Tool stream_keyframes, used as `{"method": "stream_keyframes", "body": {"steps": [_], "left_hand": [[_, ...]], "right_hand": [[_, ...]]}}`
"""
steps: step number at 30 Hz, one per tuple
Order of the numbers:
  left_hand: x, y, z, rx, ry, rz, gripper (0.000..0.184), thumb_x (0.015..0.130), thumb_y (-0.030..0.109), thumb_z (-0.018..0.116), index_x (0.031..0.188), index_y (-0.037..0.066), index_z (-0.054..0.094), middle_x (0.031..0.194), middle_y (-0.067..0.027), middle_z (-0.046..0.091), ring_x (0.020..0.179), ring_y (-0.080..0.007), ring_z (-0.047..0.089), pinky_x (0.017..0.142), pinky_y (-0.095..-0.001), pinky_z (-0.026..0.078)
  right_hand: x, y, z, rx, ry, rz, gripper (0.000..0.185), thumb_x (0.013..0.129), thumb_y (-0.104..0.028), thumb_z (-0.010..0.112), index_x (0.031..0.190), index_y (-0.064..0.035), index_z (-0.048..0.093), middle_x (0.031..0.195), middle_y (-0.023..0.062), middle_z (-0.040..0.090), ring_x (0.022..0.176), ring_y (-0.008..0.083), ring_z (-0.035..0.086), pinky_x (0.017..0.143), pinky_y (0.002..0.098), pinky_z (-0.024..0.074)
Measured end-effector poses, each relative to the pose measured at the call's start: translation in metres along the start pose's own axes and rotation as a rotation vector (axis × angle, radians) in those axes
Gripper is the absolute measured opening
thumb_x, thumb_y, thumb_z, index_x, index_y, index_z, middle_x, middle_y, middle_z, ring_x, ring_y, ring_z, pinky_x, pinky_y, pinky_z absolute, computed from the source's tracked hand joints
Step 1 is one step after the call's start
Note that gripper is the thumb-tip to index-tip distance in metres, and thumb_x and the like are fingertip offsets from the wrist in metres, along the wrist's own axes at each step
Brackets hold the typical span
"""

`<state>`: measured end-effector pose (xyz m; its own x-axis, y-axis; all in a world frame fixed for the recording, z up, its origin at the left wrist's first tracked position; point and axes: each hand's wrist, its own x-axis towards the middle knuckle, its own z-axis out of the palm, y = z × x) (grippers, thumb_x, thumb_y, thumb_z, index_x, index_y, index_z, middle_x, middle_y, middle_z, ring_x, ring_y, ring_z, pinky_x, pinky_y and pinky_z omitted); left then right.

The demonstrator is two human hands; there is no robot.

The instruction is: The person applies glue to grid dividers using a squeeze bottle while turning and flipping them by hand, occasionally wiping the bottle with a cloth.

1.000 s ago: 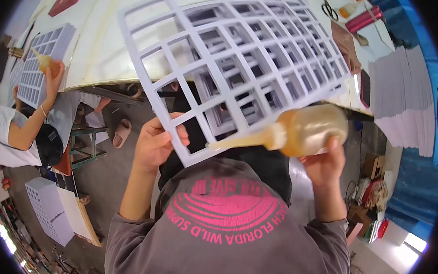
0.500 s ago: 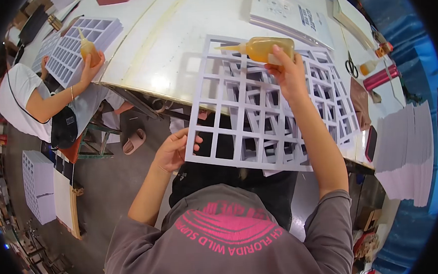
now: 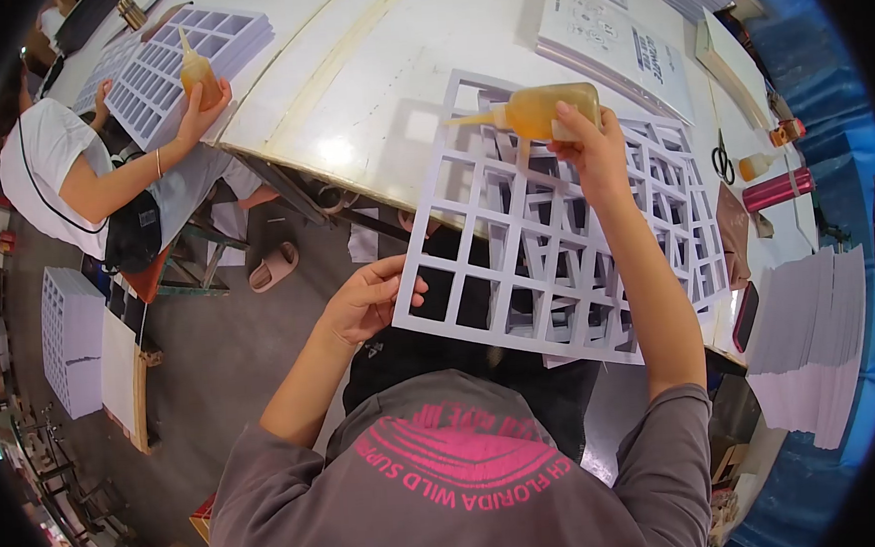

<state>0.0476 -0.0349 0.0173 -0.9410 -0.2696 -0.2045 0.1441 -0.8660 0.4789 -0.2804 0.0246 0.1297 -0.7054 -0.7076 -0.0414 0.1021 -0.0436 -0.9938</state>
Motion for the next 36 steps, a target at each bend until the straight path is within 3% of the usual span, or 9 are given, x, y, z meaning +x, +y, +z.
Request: {"method": "stream_keyframes", "body": {"steps": [11,19,21,23,24,27,28,31,36], "left_hand": [[0.000,0.001,0.005,-0.021,0.020,0.008,0.043,0.084,0.012,0.063,0.122,-0.001,0.049,0.100,-0.0126,0.062,0.089,-0.0176,0.064,0.072,-0.0261,0.055],[0.001,0.006,-0.004,-0.045,-0.015,0.060,0.043,0.086,0.011,0.060,0.124,-0.002,0.047,0.099,-0.0132,0.062,0.085,-0.0191,0.064,0.075,-0.0280,0.053],[0.005,0.007,-0.029,-0.404,-0.088,0.104,0.040,0.089,0.012,0.054,0.125,-0.002,0.046,0.100,-0.0138,0.060,0.086,-0.0210,0.063,0.072,-0.0322,0.057],[0.004,0.011,-0.027,-0.591,0.080,0.204,0.038,0.091,0.013,0.050,0.125,-0.001,0.046,0.102,-0.0135,0.059,0.086,-0.0216,0.063,0.071,-0.0344,0.058],[0.005,0.015,-0.024,-0.623,0.024,0.144,0.037,0.090,0.010,0.048,0.125,-0.001,0.047,0.102,-0.0120,0.059,0.089,-0.0222,0.063,0.073,-0.0343,0.058],[0.001,-0.004,-0.023,-0.414,0.364,0.128,0.033,0.090,0.008,0.046,0.122,0.001,0.050,0.106,-0.0104,0.059,0.092,-0.0225,0.063,0.074,-0.0345,0.058],[-0.005,-0.012,-0.033,-0.360,0.083,0.058,0.030,0.087,0.003,0.048,0.117,0.004,0.054,0.111,-0.0101,0.059,0.095,-0.0229,0.062,0.077,-0.0352,0.056],[-0.016,-0.024,-0.018,-0.262,0.068,0.014,0.042,0.081,-0.008,0.051,0.120,0.006,0.053,0.113,-0.0116,0.059,0.095,-0.0238,0.063,0.076,-0.0358,0.056],[-0.022,-0.032,-0.005,-0.199,0.051,0.035,0.037,0.085,-0.002,0.056,0.121,0.007,0.054,0.115,-0.0126,0.060,0.103,-0.0232,0.061,0.079,-0.0358,0.055]], "right_hand": [[-0.116,-0.005,-0.002,-0.002,-0.278,0.193,0.051,0.074,-0.023,0.073,0.109,0.0005,0.044,0.082,0.0098,0.061,0.057,0.0146,0.058,0.050,0.0246,0.0451],[-0.144,-0.011,-0.013,0.203,-0.393,0.531,0.051,0.077,-0.028,0.071,0.111,-0.0011,0.045,0.082,0.0101,0.062,0.058,0.0152,0.061,0.049,0.0234,0.0480],[-0.127,-0.008,-0.028,0.261,-0.276,0.464,0.042,0.081,-0.029,0.067,0.107,0.0001,0.050,0.083,0.0100,0.063,0.057,0.0140,0.060,0.049,0.0234,0.0480],[-0.102,-0.008,-0.037,0.277,-0.095,0.271,0.039,0.082,-0.028,0.065,0.105,0.0001,0.051,0.082,0.0092,0.062,0.057,0.0142,0.060,0.050,0.0227,0.0477],[-0.086,-0.007,-0.044,0.248,-0.047,0.178,0.040,0.082,-0.029,0.066,0.105,0.0000,0.051,0.082,0.0087,0.061,0.058,0.0143,0.060,0.051,0.0224,0.0474],[-0.039,-0.002,-0.064,0.178,0.098,0.014,0.042,0.081,-0.029,0.068,0.105,0.0011,0.051,0.084,0.0088,0.060,0.061,0.0154,0.060,0.053,0.0226,0.0481],[-0.026,0.000,-0.068,0.158,0.146,-0.020,0.043,0.081,-0.029,0.069,0.105,0.0016,0.050,0.085,0.0091,0.059,0.062,0.0159,0.060,0.053,0.0229,0.0486],[0.002,0.006,-0.072,0.161,0.167,-0.046,0.045,0.078,-0.026,0.072,0.104,0.0032,0.049,0.090,0.0120,0.059,0.064,0.0177,0.061,0.055,0.0243,0.0504],[0.012,0.010,-0.071,0.090,0.153,-0.025,0.050,0.077,-0.025,0.073,0.108,0.0029,0.045,0.090,0.0125,0.059,0.065,0.0181,0.061,0.056,0.0241,0.0496]]}}
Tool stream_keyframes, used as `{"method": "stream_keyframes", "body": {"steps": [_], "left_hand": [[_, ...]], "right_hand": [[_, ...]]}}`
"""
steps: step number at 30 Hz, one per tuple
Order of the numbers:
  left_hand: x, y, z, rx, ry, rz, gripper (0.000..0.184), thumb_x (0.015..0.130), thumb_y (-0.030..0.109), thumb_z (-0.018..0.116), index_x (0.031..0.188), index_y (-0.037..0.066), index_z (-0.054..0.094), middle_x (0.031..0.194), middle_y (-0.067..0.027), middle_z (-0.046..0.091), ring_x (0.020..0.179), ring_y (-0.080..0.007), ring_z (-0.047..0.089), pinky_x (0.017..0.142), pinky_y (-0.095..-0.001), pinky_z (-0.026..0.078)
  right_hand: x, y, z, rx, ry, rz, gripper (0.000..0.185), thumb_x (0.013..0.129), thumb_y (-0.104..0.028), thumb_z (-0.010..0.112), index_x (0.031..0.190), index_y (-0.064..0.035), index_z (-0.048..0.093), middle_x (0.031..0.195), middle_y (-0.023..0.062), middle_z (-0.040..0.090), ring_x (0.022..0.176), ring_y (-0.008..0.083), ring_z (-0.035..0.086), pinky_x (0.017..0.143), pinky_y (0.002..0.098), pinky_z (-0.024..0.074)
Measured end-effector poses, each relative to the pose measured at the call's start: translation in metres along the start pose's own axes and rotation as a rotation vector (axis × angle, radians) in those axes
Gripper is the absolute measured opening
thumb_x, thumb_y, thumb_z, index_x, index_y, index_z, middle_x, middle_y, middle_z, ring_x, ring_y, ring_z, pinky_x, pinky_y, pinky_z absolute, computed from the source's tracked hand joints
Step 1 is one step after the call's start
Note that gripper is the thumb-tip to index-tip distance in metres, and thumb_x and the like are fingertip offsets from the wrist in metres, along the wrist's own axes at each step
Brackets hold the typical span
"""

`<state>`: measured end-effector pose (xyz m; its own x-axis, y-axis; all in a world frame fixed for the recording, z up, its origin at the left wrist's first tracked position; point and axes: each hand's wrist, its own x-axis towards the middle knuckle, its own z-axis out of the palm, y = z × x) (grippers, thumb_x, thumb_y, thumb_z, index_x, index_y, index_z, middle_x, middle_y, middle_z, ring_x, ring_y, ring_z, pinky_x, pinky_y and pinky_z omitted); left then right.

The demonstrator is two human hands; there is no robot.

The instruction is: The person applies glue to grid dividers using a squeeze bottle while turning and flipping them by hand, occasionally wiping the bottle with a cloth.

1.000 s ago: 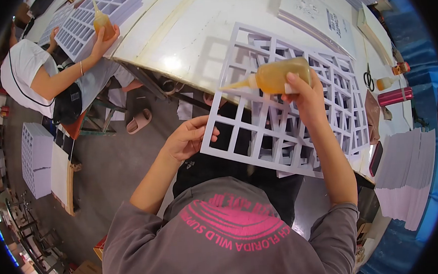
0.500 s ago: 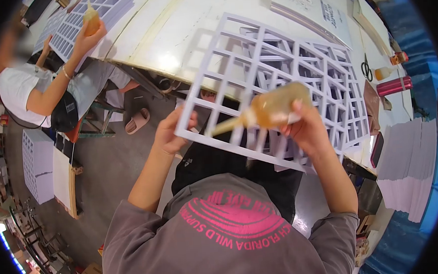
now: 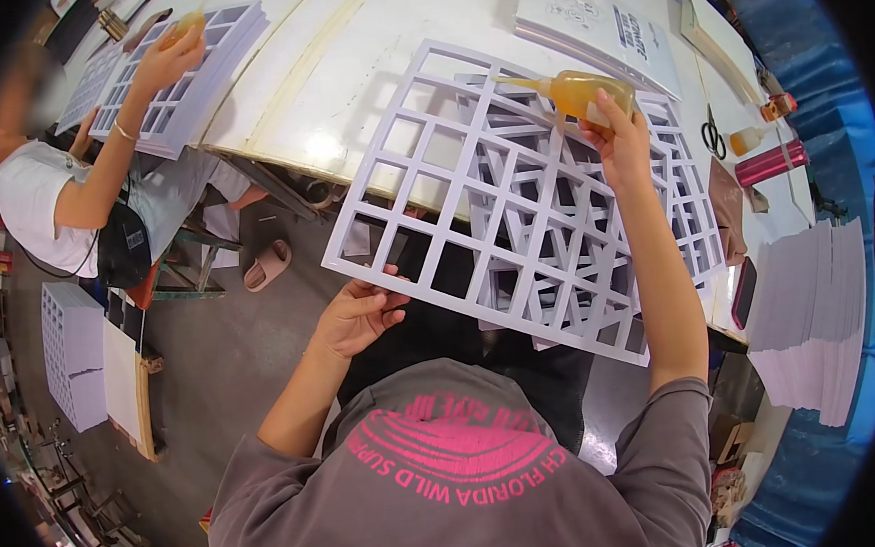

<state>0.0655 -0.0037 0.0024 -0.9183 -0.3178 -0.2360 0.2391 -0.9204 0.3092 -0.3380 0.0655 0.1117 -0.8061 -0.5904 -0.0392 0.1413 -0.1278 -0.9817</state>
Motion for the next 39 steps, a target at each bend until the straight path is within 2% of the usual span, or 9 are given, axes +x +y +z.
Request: {"method": "stream_keyframes", "body": {"steps": [2,6,11,17,19,21,27,31,39], "left_hand": [[0.000,0.001,0.000,0.037,-0.031,0.012,0.037,0.086,-0.001,0.056,0.122,0.007,0.053,0.116,-0.0135,0.060,0.104,-0.0235,0.061,0.080,-0.0361,0.055],[0.001,0.004,-0.001,0.030,-0.043,0.000,0.036,0.086,0.001,0.058,0.121,0.006,0.054,0.117,-0.0156,0.059,0.103,-0.0242,0.061,0.083,-0.0364,0.054],[0.006,0.005,0.001,0.022,-0.066,-0.018,0.034,0.086,0.003,0.058,0.119,0.006,0.055,0.117,-0.0175,0.058,0.103,-0.0246,0.061,0.083,-0.0370,0.054],[0.010,0.011,-0.003,0.136,-0.112,0.047,0.033,0.089,0.011,0.056,0.122,0.010,0.052,0.117,-0.0125,0.058,0.105,-0.0229,0.060,0.082,-0.0377,0.054],[0.018,0.017,0.002,-0.003,-0.089,0.164,0.031,0.091,0.015,0.054,0.122,0.011,0.054,0.114,-0.0102,0.060,0.100,-0.0203,0.061,0.077,-0.0343,0.055],[0.023,0.025,0.003,-0.047,0.080,0.236,0.034,0.096,0.027,0.046,0.127,0.015,0.048,0.115,-0.0045,0.060,0.102,-0.0173,0.058,0.084,-0.0369,0.051],[0.018,0.015,0.021,0.030,0.135,0.099,0.039,0.096,0.026,0.047,0.132,0.016,0.042,0.124,-0.0072,0.054,0.107,-0.0189,0.056,0.088,-0.0385,0.048],[0.014,0.002,0.027,0.084,0.100,0.045,0.038,0.094,0.022,0.050,0.131,0.013,0.043,0.119,-0.0070,0.057,0.108,-0.0198,0.056,0.087,-0.0380,0.049],[0.016,-0.002,0.027,0.106,0.065,0.033,0.037,0.093,0.015,0.052,0.128,0.008,0.046,0.114,-0.0087,0.059,0.102,-0.0204,0.059,0.083,-0.0360,0.052]], "right_hand": [[-0.013,-0.003,0.000,-0.066,0.021,0.006,0.040,0.081,-0.026,0.069,0.107,-0.0015,0.051,0.089,0.0080,0.060,0.066,0.0159,0.060,0.054,0.0230,0.0468],[-0.061,-0.007,-0.001,-0.088,-0.079,0.036,0.038,0.081,-0.026,0.066,0.107,-0.0032,0.051,0.087,0.0072,0.060,0.061,0.0133,0.055,0.055,0.0240,0.0451],[-0.131,-0.016,0.001,-0.080,-0.213,0.182,0.048,0.077,-0.025,0.071,0.110,-0.0012,0.045,0.087,0.0091,0.060,0.061,0.0150,0.059,0.053,0.0242,0.0463],[-0.159,-0.025,-0.005,0.039,-0.310,0.414,0.049,0.079,-0.026,0.069,0.112,-0.0008,0.045,0.084,0.0092,0.061,0.059,0.0154,0.060,0.050,0.0237,0.0467],[-0.141,-0.022,-0.020,0.157,-0.267,0.425,0.043,0.081,-0.027,0.067,0.110,-0.0015,0.048,0.081,0.0085,0.061,0.058,0.0147,0.060,0.050,0.0230,0.0467],[-0.115,-0.021,-0.030,0.175,-0.094,0.269,0.032,0.085,-0.028,0.063,0.104,-0.0037,0.054,0.080,0.0064,0.062,0.057,0.0132,0.059,0.049,0.0215,0.0466],[-0.044,-0.022,-0.062,0.014,0.141,-0.021,0.035,0.082,-0.026,0.069,0.102,-0.0028,0.054,0.084,0.0064,0.060,0.063,0.0138,0.059,0.055,0.0214,0.0484],[-0.032,-0.018,-0.067,0.000,0.205,-0.022,0.036,0.081,-0.026,0.070,0.103,-0.0024,0.053,0.084,0.0064,0.060,0.062,0.0138,0.059,0.055,0.0214,0.0475],[-0.113,-0.022,-0.060,-0.030,0.000,0.102,0.041,0.079,-0.023,0.069,0.105,0.0005,0.048,0.083,0.0102,0.060,0.058,0.0149,0.059,0.050,0.0235,0.0455]]}}
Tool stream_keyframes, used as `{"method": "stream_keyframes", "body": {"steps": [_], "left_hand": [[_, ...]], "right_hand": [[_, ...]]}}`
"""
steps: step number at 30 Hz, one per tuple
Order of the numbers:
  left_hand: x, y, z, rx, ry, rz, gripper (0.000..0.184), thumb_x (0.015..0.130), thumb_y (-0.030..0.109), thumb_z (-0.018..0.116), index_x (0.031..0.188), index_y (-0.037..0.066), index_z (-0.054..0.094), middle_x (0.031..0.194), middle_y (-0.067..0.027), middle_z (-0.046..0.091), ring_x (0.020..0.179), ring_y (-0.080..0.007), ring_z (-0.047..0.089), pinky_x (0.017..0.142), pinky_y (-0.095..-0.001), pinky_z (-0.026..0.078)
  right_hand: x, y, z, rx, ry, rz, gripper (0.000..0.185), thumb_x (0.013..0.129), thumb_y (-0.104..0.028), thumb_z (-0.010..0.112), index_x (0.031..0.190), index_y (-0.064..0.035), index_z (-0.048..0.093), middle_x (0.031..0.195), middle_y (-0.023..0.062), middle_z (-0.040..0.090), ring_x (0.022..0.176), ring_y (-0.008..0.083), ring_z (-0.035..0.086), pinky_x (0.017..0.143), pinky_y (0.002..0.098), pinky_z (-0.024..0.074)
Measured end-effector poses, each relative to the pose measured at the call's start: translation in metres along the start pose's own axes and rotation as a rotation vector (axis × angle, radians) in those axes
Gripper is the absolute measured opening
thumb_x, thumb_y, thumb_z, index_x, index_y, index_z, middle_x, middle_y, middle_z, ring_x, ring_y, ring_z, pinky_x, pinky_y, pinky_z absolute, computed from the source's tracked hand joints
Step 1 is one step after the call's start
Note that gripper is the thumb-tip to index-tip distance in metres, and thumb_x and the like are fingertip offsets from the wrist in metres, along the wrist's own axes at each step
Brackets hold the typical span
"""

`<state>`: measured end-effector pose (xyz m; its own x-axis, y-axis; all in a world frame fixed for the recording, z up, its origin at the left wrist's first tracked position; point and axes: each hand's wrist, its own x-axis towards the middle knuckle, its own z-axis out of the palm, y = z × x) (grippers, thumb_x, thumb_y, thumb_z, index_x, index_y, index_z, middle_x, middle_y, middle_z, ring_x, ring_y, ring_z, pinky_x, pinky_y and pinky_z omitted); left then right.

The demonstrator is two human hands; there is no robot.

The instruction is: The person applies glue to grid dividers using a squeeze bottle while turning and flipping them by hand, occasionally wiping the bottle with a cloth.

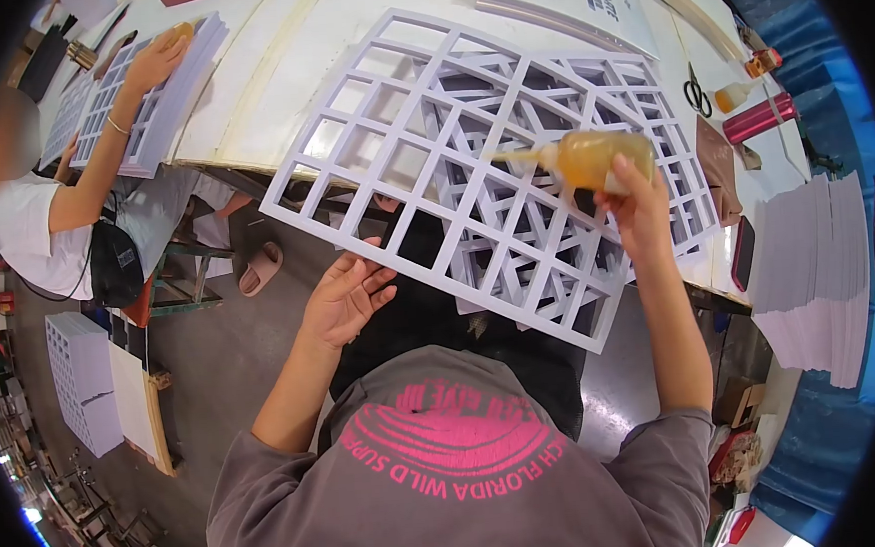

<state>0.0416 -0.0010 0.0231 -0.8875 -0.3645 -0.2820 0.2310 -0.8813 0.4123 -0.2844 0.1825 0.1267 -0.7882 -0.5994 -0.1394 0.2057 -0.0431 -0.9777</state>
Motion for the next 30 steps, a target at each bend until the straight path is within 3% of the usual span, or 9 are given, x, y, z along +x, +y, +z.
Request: {"method": "stream_keyframes", "body": {"steps": [6,10,12,13,15,18,21,30], "left_hand": [[0.008,-0.001,0.001,0.035,0.002,-0.022,0.033,0.092,0.014,0.054,0.124,0.010,0.050,0.117,-0.0108,0.059,0.098,-0.0204,0.062,0.083,-0.0367,0.052],[0.015,0.010,0.002,0.071,-0.002,0.083,0.033,0.092,0.018,0.053,0.125,0.012,0.049,0.118,-0.0108,0.058,0.101,-0.0193,0.060,0.084,-0.0362,0.052],[0.020,0.019,0.007,0.032,0.060,0.166,0.034,0.093,0.020,0.052,0.126,0.012,0.048,0.119,-0.0103,0.058,0.103,-0.0185,0.059,0.085,-0.0353,0.051],[0.022,0.022,0.004,0.032,0.048,0.179,0.036,0.094,0.023,0.049,0.129,0.012,0.045,0.122,-0.0085,0.056,0.106,-0.0175,0.057,0.086,-0.0336,0.050],[0.022,0.024,0.006,0.022,0.057,0.167,0.037,0.095,0.023,0.049,0.130,0.012,0.044,0.123,-0.0075,0.055,0.106,-0.0170,0.057,0.086,-0.0330,0.050],[0.017,0.019,0.009,0.019,0.071,0.129,0.039,0.095,0.021,0.048,0.132,0.011,0.042,0.124,-0.0068,0.055,0.106,-0.0170,0.057,0.086,-0.0332,0.050],[0.014,0.013,0.009,0.017,0.068,0.096,0.039,0.095,0.020,0.048,0.132,0.010,0.041,0.125,-0.0077,0.054,0.107,-0.0176,0.056,0.086,-0.0337,0.050],[0.015,0.011,0.013,0.012,0.058,0.077,0.037,0.094,0.015,0.050,0.130,0.009,0.044,0.125,-0.0094,0.053,0.106,-0.0189,0.056,0.084,-0.0351,0.051]], "right_hand": [[-0.082,0.002,0.025,-0.004,-0.133,0.175,0.042,0.081,-0.023,0.067,0.110,-0.0013,0.047,0.084,0.0094,0.060,0.059,0.0149,0.060,0.051,0.0235,0.0467],[-0.077,-0.008,0.005,0.148,-0.172,0.295,0.044,0.081,-0.025,0.067,0.112,-0.0009,0.047,0.083,0.0098,0.061,0.059,0.0156,0.061,0.051,0.0234,0.0478],[-0.053,-0.007,-0.014,0.206,-0.047,0.155,0.040,0.084,-0.026,0.065,0.111,-0.0011,0.049,0.085,0.0097,0.061,0.059,0.0154,0.060,0.051,0.0237,0.0484],[-0.041,-0.016,-0.005,0.228,0.162,0.023,0.036,0.085,-0.024,0.063,0.110,-0.0014,0.050,0.085,0.0081,0.061,0.060,0.0150,0.060,0.051,0.0234,0.0481],[-0.010,-0.015,-0.040,0.126,0.126,-0.150,0.035,0.083,-0.022,0.067,0.104,0.0001,0.050,0.087,0.0089,0.060,0.060,0.0150,0.060,0.053,0.0220,0.0482],[0.019,-0.015,-0.067,0.054,0.253,-0.160,0.034,0.083,-0.027,0.067,0.105,-0.0042,0.053,0.088,0.0060,0.060,0.065,0.0126,0.059,0.058,0.0212,0.0484],[0.033,-0.007,-0.076,0.027,0.380,-0.167,0.034,0.083,-0.026,0.067,0.105,-0.0041,0.053,0.085,0.0065,0.060,0.062,0.0124,0.058,0.056,0.0202,0.0474],[-0.048,-0.002,-0.060,0.022,0.171,-0.027,0.040,0.079,-0.021,0.070,0.106,-0.0001,0.048,0.083,0.0097,0.060,0.057,0.0160,0.059,0.050,0.0224,0.0456]]}}
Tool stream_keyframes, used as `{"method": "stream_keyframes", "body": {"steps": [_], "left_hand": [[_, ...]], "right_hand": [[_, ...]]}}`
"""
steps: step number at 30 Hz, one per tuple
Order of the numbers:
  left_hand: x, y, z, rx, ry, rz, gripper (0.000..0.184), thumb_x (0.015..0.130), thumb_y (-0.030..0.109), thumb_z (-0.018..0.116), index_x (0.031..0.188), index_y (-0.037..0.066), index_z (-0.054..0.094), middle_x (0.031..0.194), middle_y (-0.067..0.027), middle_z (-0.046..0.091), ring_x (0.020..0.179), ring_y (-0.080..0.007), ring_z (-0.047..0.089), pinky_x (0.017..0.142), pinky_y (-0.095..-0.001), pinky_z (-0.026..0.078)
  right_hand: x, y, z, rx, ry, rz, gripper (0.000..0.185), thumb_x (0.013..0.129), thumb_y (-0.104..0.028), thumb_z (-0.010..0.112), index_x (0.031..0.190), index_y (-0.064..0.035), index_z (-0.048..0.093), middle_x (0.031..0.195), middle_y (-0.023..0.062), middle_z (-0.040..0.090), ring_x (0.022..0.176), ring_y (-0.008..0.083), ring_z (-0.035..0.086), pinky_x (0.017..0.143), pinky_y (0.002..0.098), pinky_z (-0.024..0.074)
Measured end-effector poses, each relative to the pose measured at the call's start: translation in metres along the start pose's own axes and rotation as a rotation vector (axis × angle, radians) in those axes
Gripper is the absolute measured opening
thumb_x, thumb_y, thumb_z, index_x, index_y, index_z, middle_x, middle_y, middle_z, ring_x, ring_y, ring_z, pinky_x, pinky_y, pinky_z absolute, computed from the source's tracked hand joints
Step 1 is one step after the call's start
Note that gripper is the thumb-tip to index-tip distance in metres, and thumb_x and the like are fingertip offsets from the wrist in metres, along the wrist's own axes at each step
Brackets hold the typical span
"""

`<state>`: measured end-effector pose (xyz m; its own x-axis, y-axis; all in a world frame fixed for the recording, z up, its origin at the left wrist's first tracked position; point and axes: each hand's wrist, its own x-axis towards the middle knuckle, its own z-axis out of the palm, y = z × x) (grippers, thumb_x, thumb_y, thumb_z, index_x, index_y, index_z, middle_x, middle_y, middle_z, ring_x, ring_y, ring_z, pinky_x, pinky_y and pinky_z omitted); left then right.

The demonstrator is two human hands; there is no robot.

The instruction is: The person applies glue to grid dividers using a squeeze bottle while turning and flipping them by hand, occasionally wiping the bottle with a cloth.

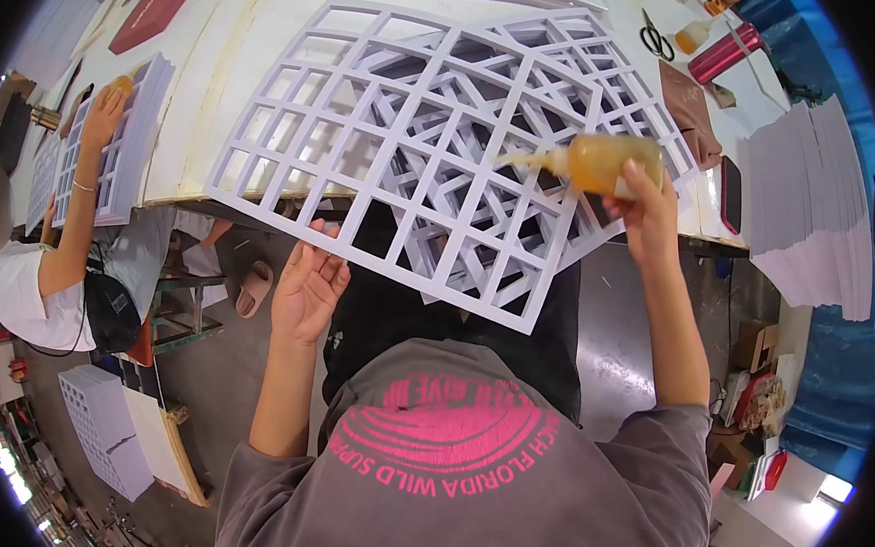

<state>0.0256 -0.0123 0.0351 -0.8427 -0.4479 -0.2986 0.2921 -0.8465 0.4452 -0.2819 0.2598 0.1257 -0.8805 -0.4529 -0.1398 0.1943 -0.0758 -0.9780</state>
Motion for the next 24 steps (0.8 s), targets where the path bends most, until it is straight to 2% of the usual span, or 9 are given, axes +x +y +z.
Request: {"method": "stream_keyframes", "body": {"steps": [3,7,9,10,11,13,15,16,24], "left_hand": [[0.004,-0.002,-0.004,0.001,-0.032,0.000,0.036,0.093,0.013,0.050,0.129,0.009,0.045,0.124,-0.0090,0.054,0.105,-0.0190,0.057,0.083,-0.0354,0.052],[0.008,-0.001,-0.007,-0.021,-0.064,0.007,0.036,0.093,0.013,0.050,0.129,0.011,0.046,0.122,-0.0073,0.056,0.106,-0.0190,0.057,0.083,-0.0362,0.052],[0.011,0.003,-0.006,-0.043,-0.091,0.014,0.034,0.094,0.014,0.048,0.128,0.013,0.047,0.120,-0.0057,0.057,0.106,-0.0189,0.058,0.086,-0.0364,0.051],[0.014,0.005,-0.012,-0.031,-0.124,0.040,0.035,0.095,0.017,0.047,0.130,0.015,0.046,0.123,-0.0050,0.056,0.110,-0.0188,0.055,0.091,-0.0364,0.048],[0.016,0.008,-0.011,-0.019,-0.102,0.040,0.036,0.095,0.018,0.047,0.130,0.014,0.046,0.125,-0.0047,0.055,0.112,-0.0184,0.054,0.094,-0.0365,0.045],[0.018,0.015,-0.008,-0.033,-0.030,0.026,0.036,0.095,0.018,0.045,0.131,0.012,0.045,0.127,-0.0047,0.053,0.115,-0.0183,0.052,0.097,-0.0368,0.043],[0.017,0.020,-0.005,-0.083,0.074,-0.001,0.036,0.096,0.015,0.043,0.132,0.009,0.044,0.128,-0.0053,0.053,0.117,-0.0187,0.051,0.098,-0.0372,0.042],[0.017,0.020,-0.004,-0.082,0.055,0.003,0.036,0.096,0.015,0.044,0.132,0.008,0.044,0.129,-0.0058,0.053,0.117,-0.0189,0.051,0.098,-0.0371,0.042],[0.010,0.017,0.000,-0.085,0.003,0.004,0.037,0.096,0.014,0.044,0.132,0.006,0.043,0.124,-0.0069,0.055,0.112,-0.0181,0.053,0.096,-0.0358,0.044]], "right_hand": [[-0.045,0.003,0.014,-0.010,-0.004,0.059,0.042,0.079,-0.019,0.068,0.110,-0.0007,0.047,0.084,0.0092,0.060,0.057,0.0169,0.059,0.049,0.0232,0.0460],[-0.074,0.002,0.016,0.062,-0.127,0.216,0.042,0.081,-0.021,0.065,0.112,-0.0001,0.046,0.086,0.0108,0.061,0.060,0.0176,0.061,0.050,0.0234,0.0470],[-0.065,0.000,0.005,0.204,-0.055,0.215,0.039,0.083,-0.023,0.064,0.111,-0.0009,0.048,0.087,0.0106,0.061,0.061,0.0172,0.061,0.050,0.0238,0.0472],[-0.056,0.000,-0.004,0.275,-0.018,0.212,0.038,0.084,-0.024,0.063,0.111,-0.0013,0.049,0.087,0.0105,0.061,0.061,0.0170,0.061,0.051,0.0240,0.0473],[-0.042,0.001,-0.018,0.251,0.004,0.142,0.034,0.086,-0.027,0.061,0.108,-0.0031,0.052,0.086,0.0095,0.062,0.060,0.0156,0.060,0.051,0.0235,0.0470],[-0.015,-0.004,-0.035,0.220,0.223,0.010,0.035,0.085,-0.030,0.064,0.105,-0.0031,0.053,0.086,0.0074,0.061,0.059,0.0135,0.057,0.053,0.0226,0.0464],[0.012,-0.007,-0.060,0.146,0.269,-0.085,0.037,0.084,-0.030,0.065,0.104,-0.0024,0.052,0.085,0.0076,0.060,0.060,0.0137,0.058,0.054,0.0226,0.0463],[0.024,-0.008,-0.069,0.110,0.291,-0.132,0.038,0.083,-0.030,0.066,0.104,-0.0020,0.052,0.085,0.0076,0.060,0.060,0.0138,0.058,0.054,0.0226,0.0463],[0.049,-0.012,-0.083,0.010,0.318,-0.194,0.036,0.081,-0.026,0.069,0.101,-0.0010,0.051,0.083,0.0090,0.059,0.059,0.0147,0.059,0.053,0.0219,0.0452]]}}
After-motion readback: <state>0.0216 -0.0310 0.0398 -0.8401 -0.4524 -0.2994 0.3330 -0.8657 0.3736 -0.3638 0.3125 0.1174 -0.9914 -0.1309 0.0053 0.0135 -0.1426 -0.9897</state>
